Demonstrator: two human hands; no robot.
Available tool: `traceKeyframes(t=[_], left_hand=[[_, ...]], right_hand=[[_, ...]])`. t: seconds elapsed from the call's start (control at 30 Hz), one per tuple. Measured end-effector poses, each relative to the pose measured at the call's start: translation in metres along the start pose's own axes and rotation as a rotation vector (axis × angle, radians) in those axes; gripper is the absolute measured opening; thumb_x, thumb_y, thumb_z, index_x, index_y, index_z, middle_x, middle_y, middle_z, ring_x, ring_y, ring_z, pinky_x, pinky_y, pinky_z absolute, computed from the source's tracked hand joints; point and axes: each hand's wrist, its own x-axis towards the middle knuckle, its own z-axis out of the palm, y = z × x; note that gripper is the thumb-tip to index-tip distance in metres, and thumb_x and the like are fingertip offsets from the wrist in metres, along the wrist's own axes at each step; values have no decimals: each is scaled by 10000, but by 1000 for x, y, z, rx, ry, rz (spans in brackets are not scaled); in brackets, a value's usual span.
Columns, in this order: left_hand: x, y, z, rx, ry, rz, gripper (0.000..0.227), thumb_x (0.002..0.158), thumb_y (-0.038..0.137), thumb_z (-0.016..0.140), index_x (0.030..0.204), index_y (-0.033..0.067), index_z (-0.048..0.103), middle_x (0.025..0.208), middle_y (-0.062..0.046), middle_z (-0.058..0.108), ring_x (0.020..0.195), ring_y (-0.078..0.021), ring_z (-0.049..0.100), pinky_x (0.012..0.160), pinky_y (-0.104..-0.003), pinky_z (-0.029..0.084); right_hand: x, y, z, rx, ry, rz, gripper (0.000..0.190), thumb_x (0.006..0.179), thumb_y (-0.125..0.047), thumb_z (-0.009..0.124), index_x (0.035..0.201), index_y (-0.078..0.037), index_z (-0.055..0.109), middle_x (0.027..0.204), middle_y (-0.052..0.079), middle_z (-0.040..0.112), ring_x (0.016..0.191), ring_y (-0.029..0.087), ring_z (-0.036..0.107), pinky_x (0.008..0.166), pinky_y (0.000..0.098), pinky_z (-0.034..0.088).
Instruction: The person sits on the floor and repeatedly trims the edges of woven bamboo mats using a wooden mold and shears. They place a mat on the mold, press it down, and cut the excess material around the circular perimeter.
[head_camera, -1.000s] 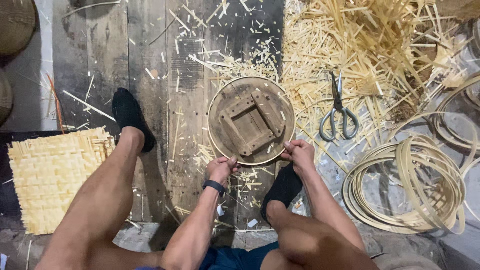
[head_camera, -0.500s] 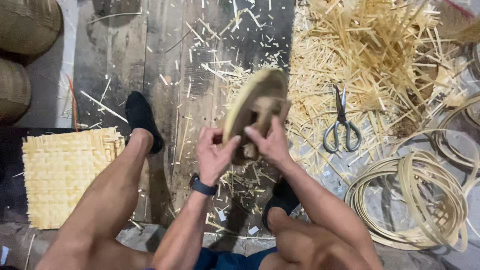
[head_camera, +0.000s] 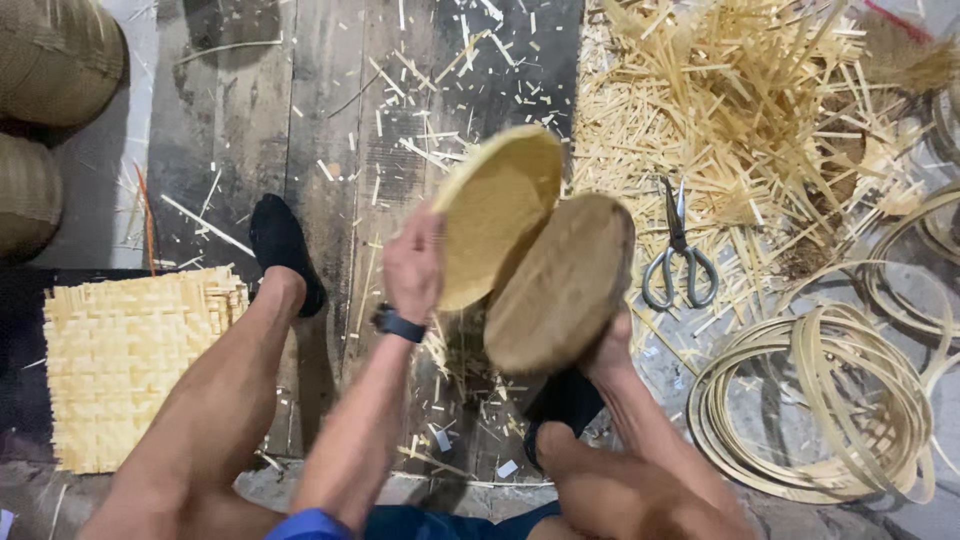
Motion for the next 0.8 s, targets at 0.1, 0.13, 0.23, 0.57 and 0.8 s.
traceKeyframes(t=[0.1, 0.13, 0.23, 0.57, 0.8], left_hand=[[21, -57, -1, -256, 186, -162, 503, 1062, 488, 504, 1232, 86, 754, 952, -32, 735, 700, -135, 610, 583, -323, 496], [25, -77, -1, -416, 241, -269, 516, 1066, 489, 522, 1252, 57, 733, 1025, -40, 759, 813, -133, 660, 692, -310, 535], [28, -138, 6, -785, 278, -612, 570, 1056, 486, 522, 1281, -14, 678, 1146, -82, 764, 992, -181, 707, 867, -333, 569], [-30, -221, 25, -622, -434, -950, 345, 1038, 169, 527, 1180, -136, 605, 917, -234, 738, 683, -290, 709, 546, -413, 590], [14, -174, 40, -753, -381, -1041, 363, 1002, 122, 489, 1327, -27, 550, 1064, -249, 712, 774, -250, 722, 581, -349, 599]], right_hand=[[-24, 2, -47, -38, -40, 40, 642, 979, -384, 490, 1437, 66, 497, 1367, 227, 617, 1183, 336, 650, 1025, 466, 536], [-29, 5, -62, -63, -53, 66, 637, 985, -382, 500, 1420, 83, 523, 1344, 242, 634, 1149, 343, 667, 1005, 475, 542], [-40, 21, -89, -87, 42, 73, 617, 977, -389, 508, 1380, 76, 553, 1298, 216, 665, 1116, 315, 689, 992, 458, 546], [-34, 17, -92, -227, 90, 45, 602, 985, -367, 519, 1440, 27, 501, 1293, 192, 645, 1083, 296, 677, 919, 460, 552], [-34, 27, -127, -252, 218, 47, 624, 1001, -418, 463, 1486, -24, 472, 1363, 145, 613, 1161, 277, 643, 969, 432, 537]])
